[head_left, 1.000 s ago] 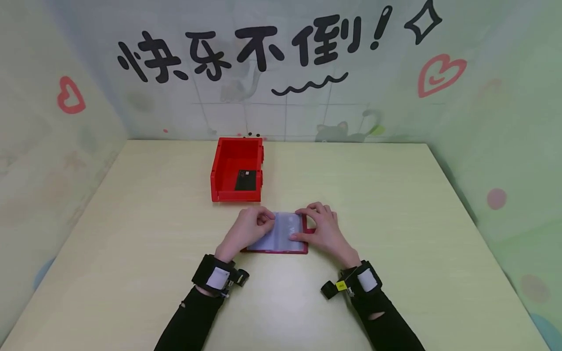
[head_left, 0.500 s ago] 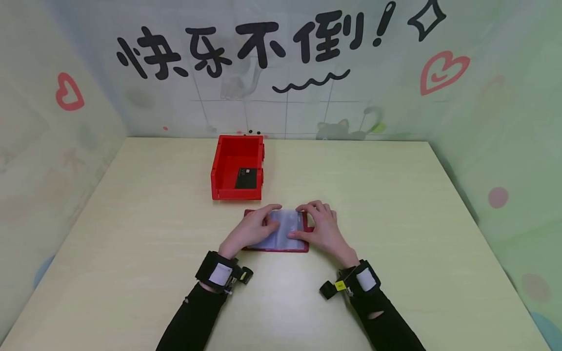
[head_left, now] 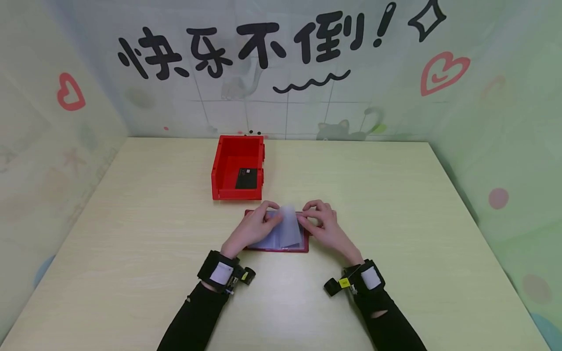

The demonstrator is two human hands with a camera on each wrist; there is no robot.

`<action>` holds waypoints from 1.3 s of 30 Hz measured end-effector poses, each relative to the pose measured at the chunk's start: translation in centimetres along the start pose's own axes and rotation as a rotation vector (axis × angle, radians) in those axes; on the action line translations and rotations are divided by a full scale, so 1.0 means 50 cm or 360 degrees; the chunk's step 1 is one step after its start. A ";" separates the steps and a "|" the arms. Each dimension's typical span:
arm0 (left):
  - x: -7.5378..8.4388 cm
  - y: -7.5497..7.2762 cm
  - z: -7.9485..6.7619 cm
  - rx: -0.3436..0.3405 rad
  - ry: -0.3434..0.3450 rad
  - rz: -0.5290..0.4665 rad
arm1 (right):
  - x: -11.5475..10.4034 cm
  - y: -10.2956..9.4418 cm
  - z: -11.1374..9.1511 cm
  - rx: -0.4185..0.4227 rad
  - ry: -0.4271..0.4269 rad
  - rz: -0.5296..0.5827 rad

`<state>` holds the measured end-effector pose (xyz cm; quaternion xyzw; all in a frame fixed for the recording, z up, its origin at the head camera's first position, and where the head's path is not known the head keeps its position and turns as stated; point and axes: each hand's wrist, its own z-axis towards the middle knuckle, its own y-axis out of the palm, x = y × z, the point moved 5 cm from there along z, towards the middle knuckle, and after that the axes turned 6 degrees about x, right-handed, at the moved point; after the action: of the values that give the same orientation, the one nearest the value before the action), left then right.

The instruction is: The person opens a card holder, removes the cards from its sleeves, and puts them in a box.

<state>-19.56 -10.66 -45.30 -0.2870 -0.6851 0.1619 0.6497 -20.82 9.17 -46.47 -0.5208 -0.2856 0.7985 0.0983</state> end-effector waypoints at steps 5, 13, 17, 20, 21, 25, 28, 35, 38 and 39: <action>-0.001 0.001 0.002 0.0001 -0.0006 0.0021 | -0.012 -0.003 -0.001 -0.0141 -0.0150 0.0132; 0.006 -0.003 0.000 -0.0056 -0.0023 0.0032 | -0.038 0.010 -0.002 -0.0178 -0.0321 0.0030; 0.010 -0.009 -0.003 -0.0049 -0.0040 0.0016 | -0.037 0.017 -0.001 -0.0130 -0.0340 -0.0016; 0.012 -0.012 -0.005 -0.0052 -0.0056 0.0012 | -0.038 0.022 0.000 -0.0114 -0.0353 -0.0052; 0.013 -0.012 -0.006 -0.0058 -0.0048 0.0014 | -0.038 0.024 0.000 -0.0115 -0.0360 -0.0062; 0.015 -0.014 -0.007 -0.0067 0.0015 0.0012 | -0.039 0.029 -0.001 -0.0139 -0.0352 -0.0090; 0.013 -0.021 -0.008 -0.0030 0.0060 0.0025 | -0.034 0.028 -0.003 -0.0160 -0.0272 -0.0134; 0.003 -0.043 -0.013 0.0114 -0.0015 0.0098 | 0.000 0.009 -0.004 -0.0131 0.0039 -0.0342; 0.002 -0.048 -0.016 0.0173 -0.0059 0.0169 | 0.012 0.003 -0.003 -0.0130 0.0120 -0.0391; 0.003 -0.049 -0.017 0.0190 -0.0068 0.0202 | 0.015 0.002 -0.003 -0.0132 0.0137 -0.0401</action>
<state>-19.15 -12.63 -43.65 -0.2870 -0.6684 0.2496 0.6392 -20.99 9.47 -47.13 -0.5182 -0.3772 0.7441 0.1883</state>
